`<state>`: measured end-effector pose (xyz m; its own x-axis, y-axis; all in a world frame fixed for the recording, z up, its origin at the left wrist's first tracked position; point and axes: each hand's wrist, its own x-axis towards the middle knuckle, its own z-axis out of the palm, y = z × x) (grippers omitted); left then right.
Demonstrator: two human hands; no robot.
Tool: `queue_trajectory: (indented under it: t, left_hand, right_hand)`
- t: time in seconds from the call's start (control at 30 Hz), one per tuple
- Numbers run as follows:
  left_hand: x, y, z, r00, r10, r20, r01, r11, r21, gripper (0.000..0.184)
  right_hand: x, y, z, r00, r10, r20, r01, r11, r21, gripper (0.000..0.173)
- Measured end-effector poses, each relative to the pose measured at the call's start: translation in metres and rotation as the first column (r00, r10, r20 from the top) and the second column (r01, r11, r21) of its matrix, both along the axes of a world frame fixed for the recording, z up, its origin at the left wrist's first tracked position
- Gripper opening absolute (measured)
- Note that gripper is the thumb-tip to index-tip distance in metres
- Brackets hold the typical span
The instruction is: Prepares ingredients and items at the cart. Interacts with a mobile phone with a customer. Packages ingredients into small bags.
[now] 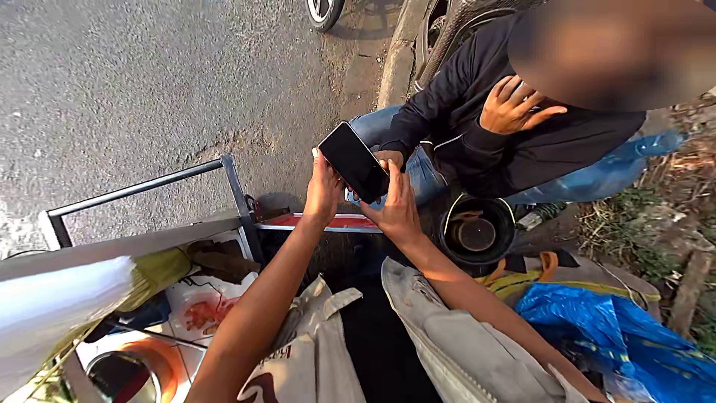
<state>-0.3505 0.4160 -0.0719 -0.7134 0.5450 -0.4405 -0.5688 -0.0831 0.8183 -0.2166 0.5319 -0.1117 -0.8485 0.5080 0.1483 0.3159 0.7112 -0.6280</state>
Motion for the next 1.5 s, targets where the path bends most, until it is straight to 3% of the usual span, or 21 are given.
queue_trajectory:
  t: [0.17,0.33,0.43,0.53,0.67,0.87,0.97,1.37,1.5]
  left_hand:
    - [0.007,-0.018,0.039,0.998,0.019,-0.053,-0.02,1.0,-0.02,0.08]
    - [0.012,-0.044,0.064,0.956,0.181,-0.229,-0.14,0.973,0.184,0.075]
    - [0.019,-0.063,0.08,0.945,0.272,-0.183,-0.217,0.937,0.272,0.074]
    - [0.024,-0.083,0.094,0.947,0.32,-0.007,-0.301,0.898,0.319,0.079]
    - [0.04,-0.116,0.102,0.948,0.295,0.118,-0.316,0.841,0.439,0.081]
    - [0.079,-0.155,0.108,0.912,0.398,0.102,-0.405,0.826,0.392,0.075]
    - [0.099,-0.171,0.107,0.871,0.474,0.125,-0.483,0.786,0.386,0.071]
    - [0.173,-0.233,0.11,0.739,0.656,0.155,-0.649,0.631,0.424,0.069]
    - [0.191,-0.248,0.113,0.724,0.673,0.152,-0.655,0.602,0.457,0.069]
  right_hand:
    - [-0.007,-0.007,0.034,0.996,0.066,-0.063,-0.059,0.993,0.106,0.109]
    - [-0.021,-0.032,0.079,0.971,0.153,-0.186,-0.164,0.985,-0.046,0.119]
    - [-0.029,-0.053,0.101,0.932,0.267,-0.244,-0.295,0.951,-0.087,0.122]
    - [-0.034,-0.064,0.114,0.866,0.414,-0.281,-0.451,0.889,-0.081,0.123]
    - [-0.044,-0.056,0.108,0.792,0.485,-0.371,-0.562,0.816,-0.132,0.103]
    - [-0.064,-0.049,0.104,0.723,0.545,-0.425,-0.653,0.74,-0.16,0.04]
    - [-0.065,-0.059,0.103,0.676,0.597,-0.432,-0.698,0.707,-0.115,0.023]
    - [-0.044,-0.132,0.116,0.38,0.781,-0.495,-0.91,0.411,-0.05,0.017]
    - [-0.034,-0.156,0.125,0.226,0.824,-0.519,-0.948,0.308,0.077,0.018]
